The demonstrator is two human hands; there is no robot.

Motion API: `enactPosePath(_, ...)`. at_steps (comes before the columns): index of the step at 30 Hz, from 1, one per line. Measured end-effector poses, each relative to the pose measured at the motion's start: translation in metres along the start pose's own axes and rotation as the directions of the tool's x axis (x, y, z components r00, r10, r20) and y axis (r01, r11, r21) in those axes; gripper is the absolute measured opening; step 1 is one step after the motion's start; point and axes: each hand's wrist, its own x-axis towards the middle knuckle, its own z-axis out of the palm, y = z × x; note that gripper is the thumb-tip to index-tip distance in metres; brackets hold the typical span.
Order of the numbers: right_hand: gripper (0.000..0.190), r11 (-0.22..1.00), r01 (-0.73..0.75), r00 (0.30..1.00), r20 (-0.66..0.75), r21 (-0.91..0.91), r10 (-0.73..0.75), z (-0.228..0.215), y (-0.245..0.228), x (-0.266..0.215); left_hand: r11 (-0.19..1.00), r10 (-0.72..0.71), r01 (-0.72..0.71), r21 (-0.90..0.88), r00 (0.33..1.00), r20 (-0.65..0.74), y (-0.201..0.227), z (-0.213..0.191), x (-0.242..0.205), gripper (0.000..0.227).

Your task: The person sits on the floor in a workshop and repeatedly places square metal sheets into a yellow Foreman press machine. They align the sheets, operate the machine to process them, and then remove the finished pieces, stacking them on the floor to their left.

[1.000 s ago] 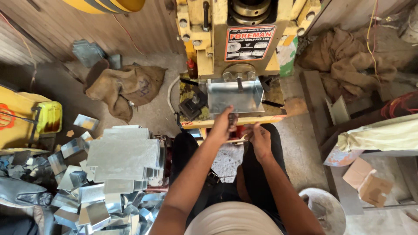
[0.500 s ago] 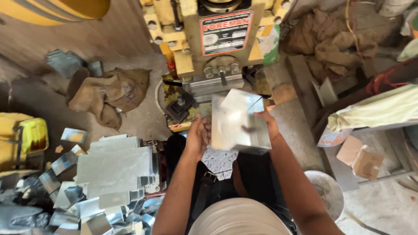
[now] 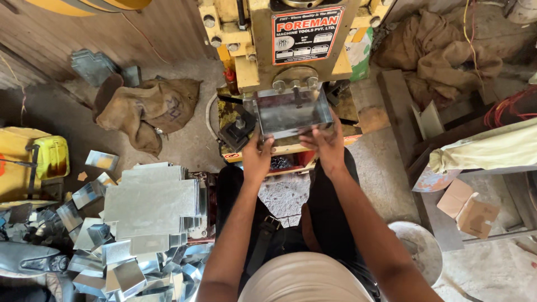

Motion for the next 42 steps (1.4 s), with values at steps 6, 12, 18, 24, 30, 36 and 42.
enactPosePath(6, 0.067, 0.952, 0.038, 0.996, -0.062, -0.305, -0.059, -0.019, 0.006, 0.011, 0.996, 0.074, -0.075, -0.045, 0.996, -0.040, -0.024, 0.003, 0.011, 0.057)
enactPosePath(12, 0.056, 0.942, -0.013, 0.987, -0.152, -0.336, -0.041, -0.018, 0.004, 0.013, 0.995, 0.051, -0.062, -0.083, 0.990, -0.130, -0.016, 0.006, 0.006, 0.052)
enactPosePath(18, 0.077, 0.948, -0.086, 0.971, -0.240, -0.307, 0.011, -0.009, 0.002, 0.008, 0.990, 0.085, -0.102, -0.100, 0.984, -0.158, -0.023, 0.009, 0.006, 0.057)
enactPosePath(24, 0.091, 0.952, 0.102, 0.994, 0.004, -0.289, -0.105, 0.013, -0.018, 0.019, 0.994, 0.111, -0.111, 0.008, 0.994, 0.016, 0.004, 0.003, 0.012, 0.086)
enactPosePath(30, 0.062, 0.966, 0.099, 0.993, 0.091, -0.241, -0.079, -0.014, -0.022, 0.001, 0.981, 0.191, -0.183, -0.072, 0.972, 0.139, -0.010, -0.004, -0.006, 0.085)
enactPosePath(36, 0.057, 0.983, -0.183, 0.966, -0.191, -0.031, 0.174, -0.029, 0.017, -0.034, 0.983, 0.177, -0.184, 0.015, 0.963, 0.203, -0.055, -0.008, -0.073, 0.104)
enactPosePath(42, 0.043, 0.949, -0.316, 0.904, -0.300, 0.016, 0.306, -0.037, 0.023, -0.043, 0.976, -0.217, 0.211, 0.055, 0.954, 0.205, -0.034, -0.011, -0.093, 0.079)
